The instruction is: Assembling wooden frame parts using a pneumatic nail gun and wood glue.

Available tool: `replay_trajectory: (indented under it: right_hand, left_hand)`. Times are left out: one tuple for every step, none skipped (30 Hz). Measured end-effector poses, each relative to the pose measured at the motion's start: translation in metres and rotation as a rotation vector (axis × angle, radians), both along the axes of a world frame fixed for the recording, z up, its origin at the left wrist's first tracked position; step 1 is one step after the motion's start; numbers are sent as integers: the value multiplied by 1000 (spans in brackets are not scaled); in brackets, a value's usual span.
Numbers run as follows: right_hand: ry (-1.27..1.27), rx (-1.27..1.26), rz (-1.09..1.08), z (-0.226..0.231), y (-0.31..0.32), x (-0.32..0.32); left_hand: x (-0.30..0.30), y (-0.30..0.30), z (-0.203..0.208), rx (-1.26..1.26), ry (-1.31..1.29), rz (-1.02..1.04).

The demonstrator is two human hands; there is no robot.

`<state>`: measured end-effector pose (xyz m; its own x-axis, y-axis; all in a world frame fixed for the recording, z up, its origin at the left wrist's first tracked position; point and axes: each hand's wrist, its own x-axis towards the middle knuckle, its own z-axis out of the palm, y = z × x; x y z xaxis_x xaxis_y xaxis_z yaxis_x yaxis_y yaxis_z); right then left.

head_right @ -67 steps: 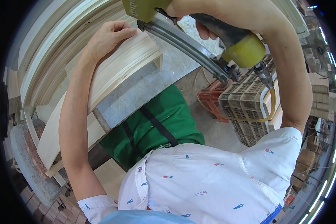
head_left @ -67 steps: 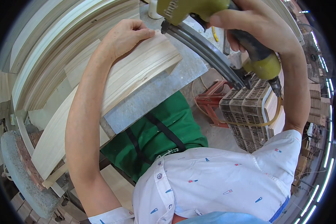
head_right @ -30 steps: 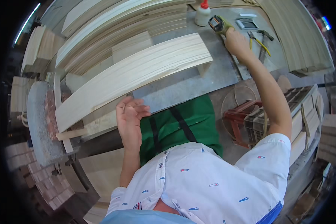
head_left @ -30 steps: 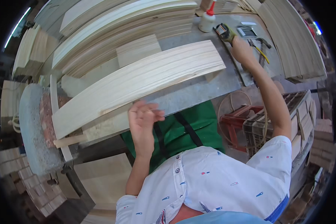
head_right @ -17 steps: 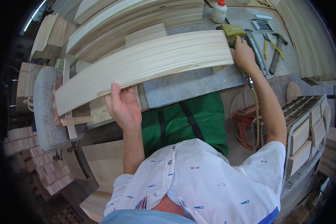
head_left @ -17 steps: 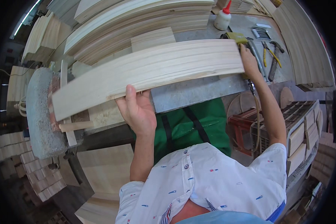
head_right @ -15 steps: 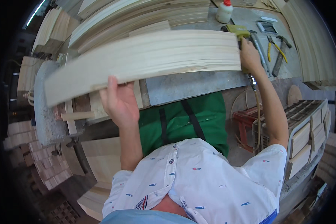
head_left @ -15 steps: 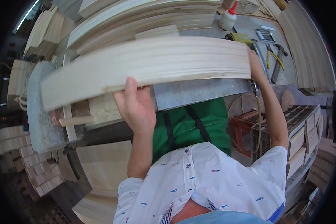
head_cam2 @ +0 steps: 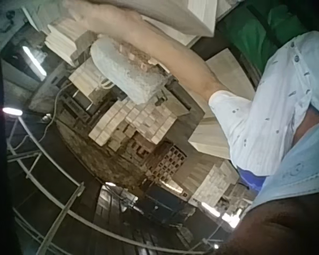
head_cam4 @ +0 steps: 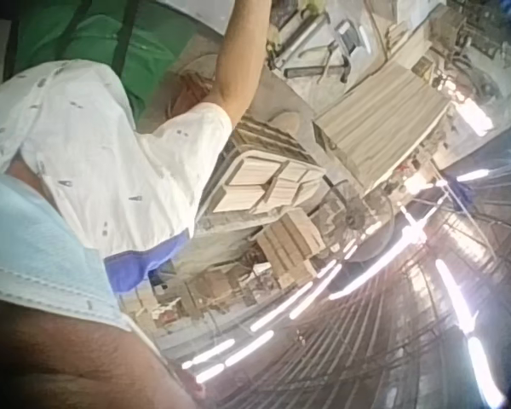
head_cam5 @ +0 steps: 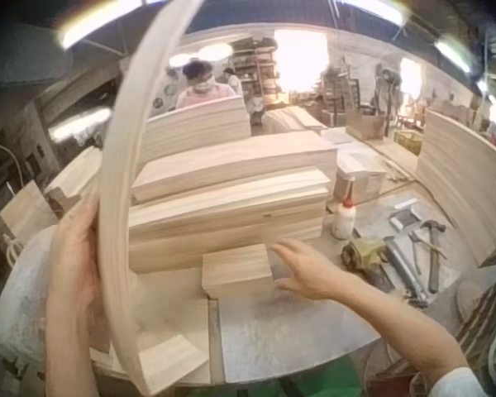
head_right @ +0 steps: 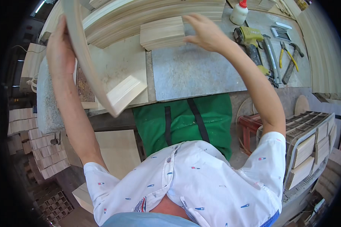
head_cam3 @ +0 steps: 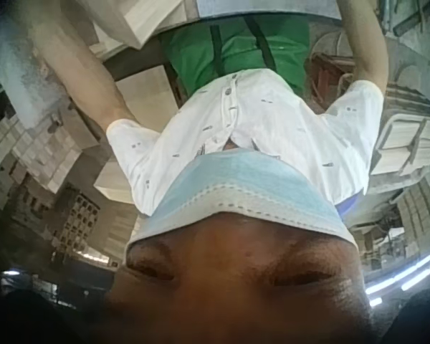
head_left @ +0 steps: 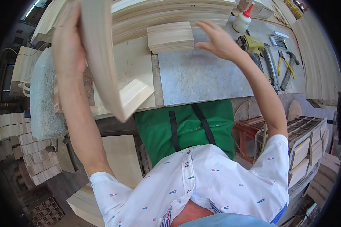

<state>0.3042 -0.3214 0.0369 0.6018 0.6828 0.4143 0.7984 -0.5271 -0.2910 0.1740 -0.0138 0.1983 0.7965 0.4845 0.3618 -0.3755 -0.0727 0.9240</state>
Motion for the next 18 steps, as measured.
replay_trajectory:
  right_hand:
    - [0, -11, 64, -3, 17, 7]
    - [-4, -6, 73, -2, 34, 11]
    - [34, -138, 98, 1, 51, 15]
    - [70, -271, 126, 2, 63, 19]
    - [64, -264, 156, -3, 77, 21]
    - [49, -329, 144, -11, 86, 26]
    - [28, -392, 141, -14, 95, 29]
    - [144, -442, 164, -13, 101, 34]
    - [255, -498, 192, -8, 101, 43]
    - [274, -480, 174, 1, 94, 42]
    - [269, -468, 120, 8, 94, 40]
    - [160, -249, 180, 15, 90, 23]
    - [155, -247, 228, 19, 110, 17]
    - [172, -246, 222, 16, 93, 23]
    - [200, -241, 220, 8, 81, 18]
    - [218, -244, 184, 8, 65, 26]
    - [245, -243, 162, 6, 57, 24]
    - [269, -243, 125, 7, 41, 22]
  left_hand:
    - [2, -7, -3, 106, 95, 39]
    - [3, -10, -5, 110, 92, 48]
    - [4, -11, -4, 243, 168, 20]
    - [5, -11, -5, 374, 247, -5]
    - [7, -10, -8, 353, 304, 57]
    - [5, -29, -3, 257, 293, -87]
    - [1, -51, 5, 162, 277, -220]
    - [1, -56, 7, 263, 228, -255]
    - [4, -57, 9, 365, 184, -286]
    - [8, -59, 19, 567, 324, -222]
    - [19, -54, 5, 614, 76, -276]
    - [26, -54, 14, 631, 318, -388]
    - [29, -59, 3, 716, 225, -340]
    - [32, -62, -7, 798, 119, -304]
    - [33, -59, -14, 797, 138, -274]
    - [38, -61, -16, 886, 188, -262]
    - [37, -58, -20, 976, 255, -243]
    - [35, -55, -23, 970, 252, -241]
